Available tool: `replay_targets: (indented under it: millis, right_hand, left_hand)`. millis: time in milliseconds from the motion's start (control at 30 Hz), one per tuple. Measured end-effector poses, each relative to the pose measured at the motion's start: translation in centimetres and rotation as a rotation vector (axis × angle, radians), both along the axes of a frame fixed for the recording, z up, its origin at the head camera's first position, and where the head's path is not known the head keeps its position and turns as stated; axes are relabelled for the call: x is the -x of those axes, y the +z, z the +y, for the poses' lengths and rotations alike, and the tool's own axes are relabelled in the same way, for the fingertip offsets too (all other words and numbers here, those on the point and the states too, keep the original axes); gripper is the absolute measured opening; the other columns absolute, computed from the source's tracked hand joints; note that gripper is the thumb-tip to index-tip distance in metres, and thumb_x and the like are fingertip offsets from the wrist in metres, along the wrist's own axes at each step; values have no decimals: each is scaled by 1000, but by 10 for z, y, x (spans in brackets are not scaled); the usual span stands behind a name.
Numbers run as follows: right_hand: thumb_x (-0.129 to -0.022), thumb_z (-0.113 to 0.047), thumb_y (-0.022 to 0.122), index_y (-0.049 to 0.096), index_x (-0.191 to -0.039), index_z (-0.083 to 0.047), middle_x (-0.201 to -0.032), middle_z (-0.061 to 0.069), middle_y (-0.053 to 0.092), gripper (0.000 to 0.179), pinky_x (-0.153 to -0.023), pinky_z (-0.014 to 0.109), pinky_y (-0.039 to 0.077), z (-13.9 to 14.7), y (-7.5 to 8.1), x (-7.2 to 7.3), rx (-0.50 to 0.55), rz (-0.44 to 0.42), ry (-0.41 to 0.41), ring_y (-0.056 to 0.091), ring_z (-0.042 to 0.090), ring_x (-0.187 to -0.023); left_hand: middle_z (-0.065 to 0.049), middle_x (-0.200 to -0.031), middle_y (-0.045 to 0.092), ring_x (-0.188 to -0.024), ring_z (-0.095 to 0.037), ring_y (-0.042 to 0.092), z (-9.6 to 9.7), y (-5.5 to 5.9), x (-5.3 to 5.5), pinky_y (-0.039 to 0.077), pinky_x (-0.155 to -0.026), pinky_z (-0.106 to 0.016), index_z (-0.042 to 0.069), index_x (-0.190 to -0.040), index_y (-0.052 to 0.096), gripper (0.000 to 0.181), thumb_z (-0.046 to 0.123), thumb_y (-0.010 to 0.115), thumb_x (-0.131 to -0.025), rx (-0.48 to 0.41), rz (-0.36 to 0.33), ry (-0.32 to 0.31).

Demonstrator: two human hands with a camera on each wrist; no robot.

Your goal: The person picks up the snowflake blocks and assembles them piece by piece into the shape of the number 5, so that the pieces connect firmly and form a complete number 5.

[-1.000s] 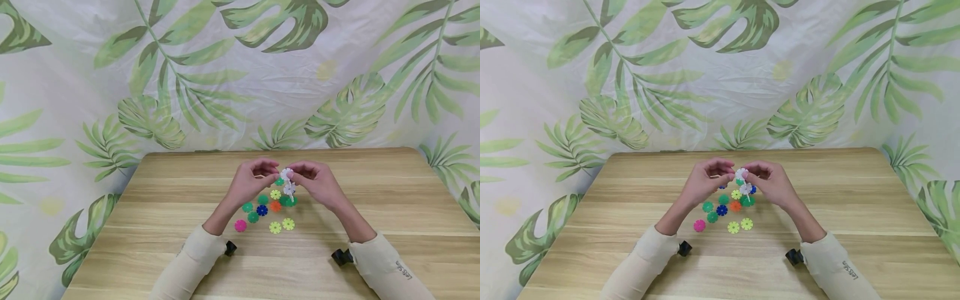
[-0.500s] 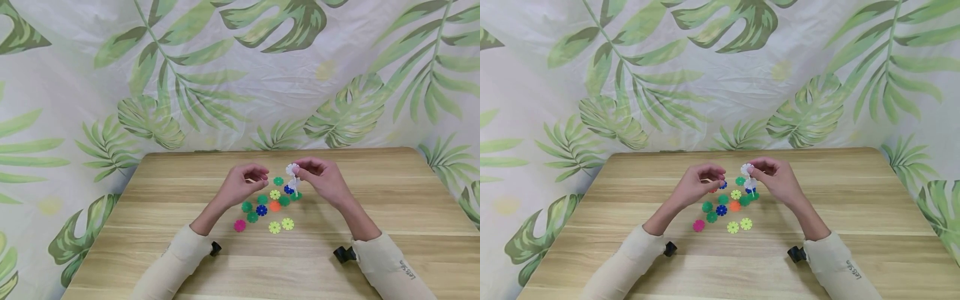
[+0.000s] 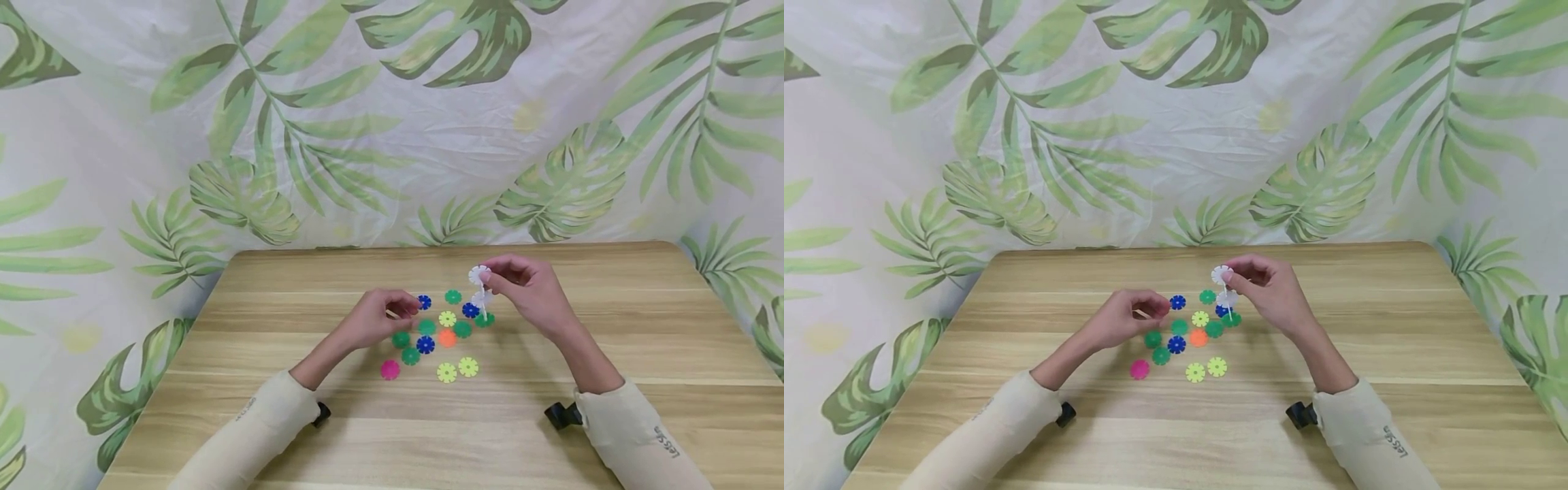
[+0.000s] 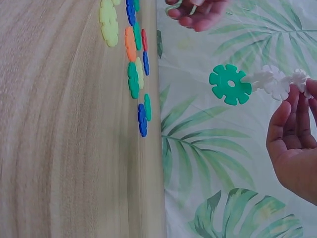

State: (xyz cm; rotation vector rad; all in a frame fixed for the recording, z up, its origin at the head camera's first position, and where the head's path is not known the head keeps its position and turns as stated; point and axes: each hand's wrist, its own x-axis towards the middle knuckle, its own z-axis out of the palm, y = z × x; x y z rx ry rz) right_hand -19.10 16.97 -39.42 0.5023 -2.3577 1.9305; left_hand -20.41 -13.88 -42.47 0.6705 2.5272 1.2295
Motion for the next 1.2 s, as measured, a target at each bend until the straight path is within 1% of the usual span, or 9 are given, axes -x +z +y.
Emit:
replay_targets:
  millis: [133, 300, 500, 600, 767, 900, 1067, 1200]
  right_hand:
    - [-104, -12, 72, 75, -118, 2, -96, -11, 76, 20, -76, 22, 60, 0, 1, -1, -4, -3, -2, 69, 10, -82]
    - [-104, -12, 72, 75, -118, 2, -95, -11, 76, 20, -76, 22, 60, 0, 2, -1, -4, -13, -4, 70, 10, -82]
    - [-104, -13, 72, 74, -119, 2, -96, -10, 77, 21, -76, 22, 61, 0, 2, -1, 0, -23, -1, 70, 10, -83]
    - [-104, -13, 72, 74, -119, 2, -97, -10, 77, 22, -76, 23, 61, 0, 2, -1, -1, -23, -3, 70, 10, -83]
    - [-104, -14, 72, 75, -119, 2, -97, -10, 77, 21, -76, 23, 61, 0, 3, -1, -8, -23, -5, 70, 10, -83]
    - [-104, -14, 72, 75, -119, 1, -97, -10, 77, 21, -77, 23, 61, 0, 3, -1, -10, -24, -2, 70, 10, -84]
    - [-104, -13, 72, 75, -119, 2, -96, -10, 77, 21, -76, 22, 61, 0, 4, -1, -12, -25, -1, 70, 11, -83]
    - [-104, -13, 72, 75, -119, 1, -97, -10, 77, 21, -76, 23, 61, 0, 4, -1, -17, -25, -3, 70, 11, -83]
  left_hand:
    - [-12, -117, 79, -104, -20, 73, -6, -4, 0, 63, -95, -35, 1, -121, 77, 26, 1, 78, -95, 58, -18, -25]
    - [-10, -115, 79, -106, -20, 74, -11, -9, 2, 63, -96, -34, 2, -120, 77, 29, -1, 81, -92, 126, -30, -58]
    - [-7, -117, 79, -104, -20, 71, -15, -14, 3, 62, -97, -36, 5, -120, 78, 32, -4, 82, -90, 170, -68, -52]
    - [-5, -116, 78, -102, -20, 68, -16, -16, 3, 61, -95, -36, 7, -119, 78, 34, -4, 83, -88, 185, -65, -57]
    - [-3, -113, 77, -97, -19, 62, -16, -20, 5, 59, -91, -33, 9, -118, 79, 35, -6, 84, -86, 216, -37, -85]
    - [-4, -114, 78, -96, -17, 64, -13, -22, 5, 60, -91, -34, 7, -118, 78, 36, -8, 83, -86, 227, -22, -102]
    - [-3, -112, 78, -95, -17, 64, -10, -21, 5, 61, -91, -34, 8, -115, 78, 36, -10, 83, -84, 246, -19, -97]
    - [-2, -107, 77, -93, -18, 63, -9, -21, 5, 59, -88, -32, 8, -114, 78, 37, -11, 84, -83, 254, -6, -95]
